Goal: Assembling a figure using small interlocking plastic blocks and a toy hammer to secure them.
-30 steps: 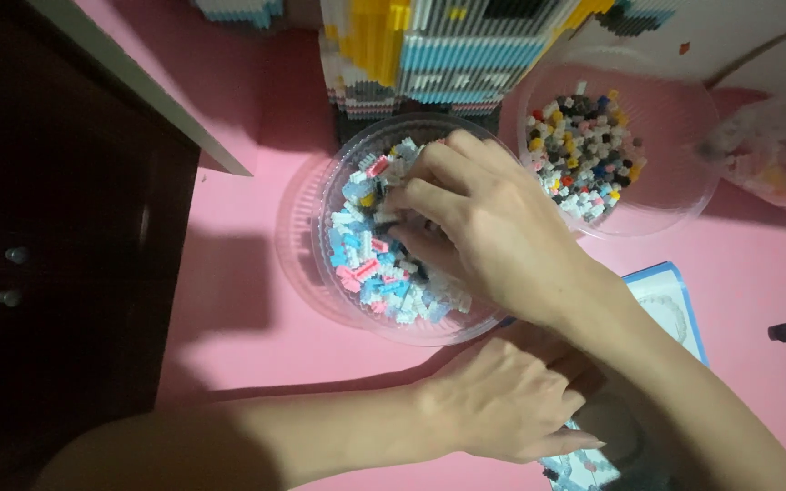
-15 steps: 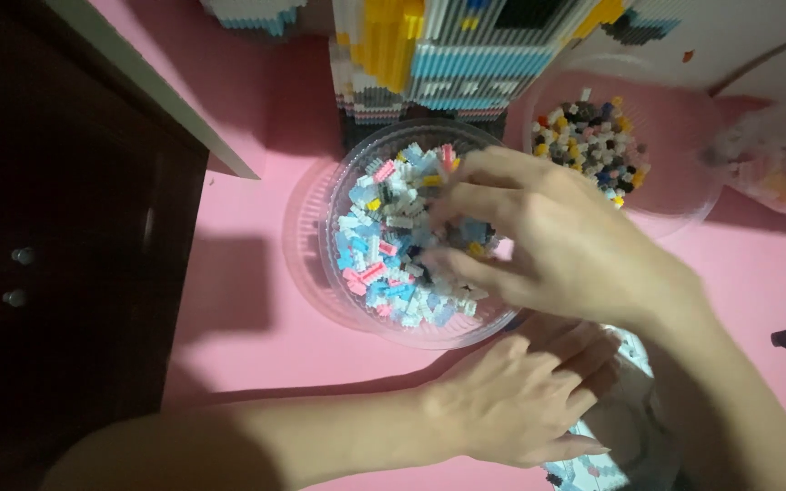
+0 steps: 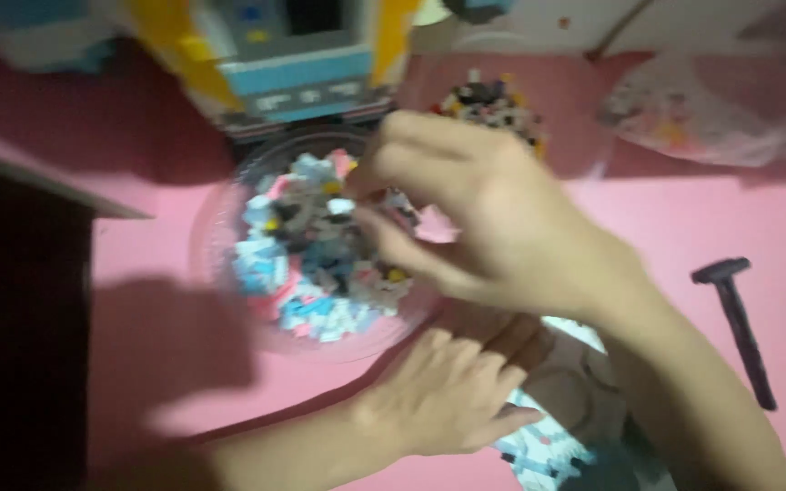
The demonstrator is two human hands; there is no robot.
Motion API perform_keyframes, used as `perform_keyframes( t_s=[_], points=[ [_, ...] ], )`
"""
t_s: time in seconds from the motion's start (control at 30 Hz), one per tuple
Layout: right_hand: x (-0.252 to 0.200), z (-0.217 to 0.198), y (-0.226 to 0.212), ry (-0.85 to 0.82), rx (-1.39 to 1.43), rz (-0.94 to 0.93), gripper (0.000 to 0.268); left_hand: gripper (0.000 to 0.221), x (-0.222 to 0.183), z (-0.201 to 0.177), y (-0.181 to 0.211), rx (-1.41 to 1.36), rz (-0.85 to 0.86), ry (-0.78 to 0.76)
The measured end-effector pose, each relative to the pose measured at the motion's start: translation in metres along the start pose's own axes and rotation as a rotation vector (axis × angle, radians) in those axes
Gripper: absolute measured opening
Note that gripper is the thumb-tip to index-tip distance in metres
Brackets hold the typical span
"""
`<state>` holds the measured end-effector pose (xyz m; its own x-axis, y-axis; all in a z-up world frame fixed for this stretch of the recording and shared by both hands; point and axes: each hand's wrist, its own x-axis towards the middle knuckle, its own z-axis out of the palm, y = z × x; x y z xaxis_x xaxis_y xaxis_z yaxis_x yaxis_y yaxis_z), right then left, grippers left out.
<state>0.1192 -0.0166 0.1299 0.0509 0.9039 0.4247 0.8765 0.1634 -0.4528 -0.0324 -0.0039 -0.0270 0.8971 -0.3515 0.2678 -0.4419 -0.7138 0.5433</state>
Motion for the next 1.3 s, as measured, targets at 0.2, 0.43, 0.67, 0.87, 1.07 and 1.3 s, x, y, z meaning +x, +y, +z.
perform_keyframes(
  t_s=[0.2,0.43,0.67,0.87,1.07,1.3],
  points=[
    [-0.103,-0.074,-0.016,-0.008,-0.05,0.407,0.012,0.064,0.011,-0.018,0.0,0.092,0.021,-0.009],
    [-0.269,-0.032,-0.025,0.169,-0.077,0.887,0.014,0.065,0.032,-0.031,0.0,0.182,0.11,-0.007],
    [-0.285,0.003,-0.043,0.321,-0.129,0.878,0.009,0.066,0.056,-0.026,-0.003,0.284,0.137,-0.03],
    [-0.289,-0.008,-0.02,0.213,-0.316,0.668,0.022,0.073,0.061,-0.017,0.004,0.336,0.139,-0.084],
    [-0.294,-0.006,-0.015,0.228,-0.226,0.679,0.019,0.08,0.063,-0.017,0.004,0.338,0.104,-0.104],
    [-0.281,-0.005,0.002,0.266,-0.204,0.659,0.02,0.082,0.063,-0.014,0.001,0.281,0.109,-0.12]
  ],
)
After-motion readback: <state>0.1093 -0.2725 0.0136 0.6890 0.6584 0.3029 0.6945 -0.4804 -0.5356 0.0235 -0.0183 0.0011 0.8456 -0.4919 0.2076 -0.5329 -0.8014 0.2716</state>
